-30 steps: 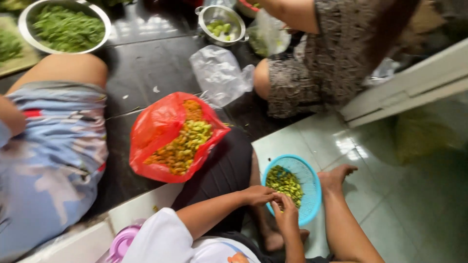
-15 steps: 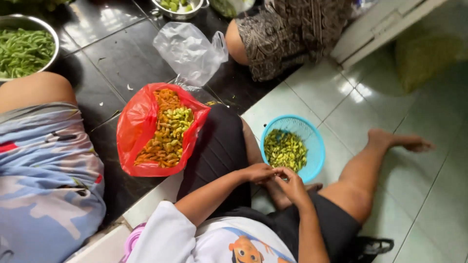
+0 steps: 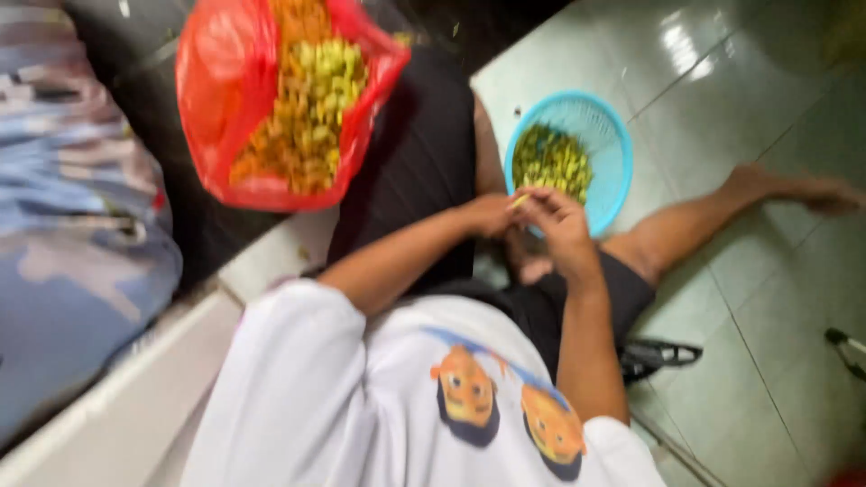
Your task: Removing the green stems from fresh chilis by hand and sorting them into a basket.
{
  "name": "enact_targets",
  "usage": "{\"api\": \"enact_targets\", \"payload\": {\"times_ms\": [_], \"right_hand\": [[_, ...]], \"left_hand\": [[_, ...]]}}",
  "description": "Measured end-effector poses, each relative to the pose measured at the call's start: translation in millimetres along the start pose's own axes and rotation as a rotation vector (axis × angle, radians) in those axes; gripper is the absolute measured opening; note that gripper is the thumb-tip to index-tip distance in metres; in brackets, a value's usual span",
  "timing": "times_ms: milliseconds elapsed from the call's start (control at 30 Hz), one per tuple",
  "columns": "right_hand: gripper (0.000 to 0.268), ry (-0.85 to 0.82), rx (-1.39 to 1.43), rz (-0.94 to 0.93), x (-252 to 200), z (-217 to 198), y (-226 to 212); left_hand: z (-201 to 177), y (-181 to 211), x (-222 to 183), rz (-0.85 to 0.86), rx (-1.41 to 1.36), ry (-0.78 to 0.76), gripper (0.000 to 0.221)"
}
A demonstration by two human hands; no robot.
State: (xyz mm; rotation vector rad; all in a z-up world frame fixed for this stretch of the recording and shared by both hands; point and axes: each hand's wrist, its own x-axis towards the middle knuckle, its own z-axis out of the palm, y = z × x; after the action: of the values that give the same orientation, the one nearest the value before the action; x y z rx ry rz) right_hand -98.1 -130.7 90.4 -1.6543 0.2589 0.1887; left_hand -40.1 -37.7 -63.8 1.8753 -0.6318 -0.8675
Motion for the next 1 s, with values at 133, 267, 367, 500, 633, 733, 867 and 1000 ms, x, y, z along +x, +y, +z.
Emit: {"api": "enact_targets", "payload": {"times_ms": [133, 267, 367, 500, 633, 733, 867, 1000], "right_hand": [[0.028, -0.275, -0.048, -0.034, 43, 70, -33], [0.037, -0.514, 0.057, -0.185, 54, 149, -100], [0.033, -0.413, 0.065, -0.237, 55, 152, -124], [0.031, -0.183, -0.09, -0.257, 68, 75, -57], [0.024, 0.168, -0.477, -0.292, 78, -37, 55], [0.025, 0.253, -0.66, -0.142, 71, -87, 113], [0.028, 0.233, -0.914, 0.051, 80, -127, 152], [0.029, 0.149, -0.885, -0.022, 69, -119, 148]], "left_hand": [[-23, 3, 2, -0.025, 0.066, 0.088, 0.042], [-13, -6, 10, -0.089, 0.083, 0.088, 0.041], [1, -13, 12, -0.061, 0.122, 0.017, 0.042], [13, -19, 19, 0.02, 0.169, -0.082, 0.044], [17, -23, 17, 0.017, 0.247, -0.11, 0.047], [25, -28, 8, 0.004, 0.323, -0.137, 0.051], [-3, 10, -2, 0.013, 0.315, -0.164, 0.048], [8, 6, 8, 0.034, 0.322, -0.088, 0.045]]}}
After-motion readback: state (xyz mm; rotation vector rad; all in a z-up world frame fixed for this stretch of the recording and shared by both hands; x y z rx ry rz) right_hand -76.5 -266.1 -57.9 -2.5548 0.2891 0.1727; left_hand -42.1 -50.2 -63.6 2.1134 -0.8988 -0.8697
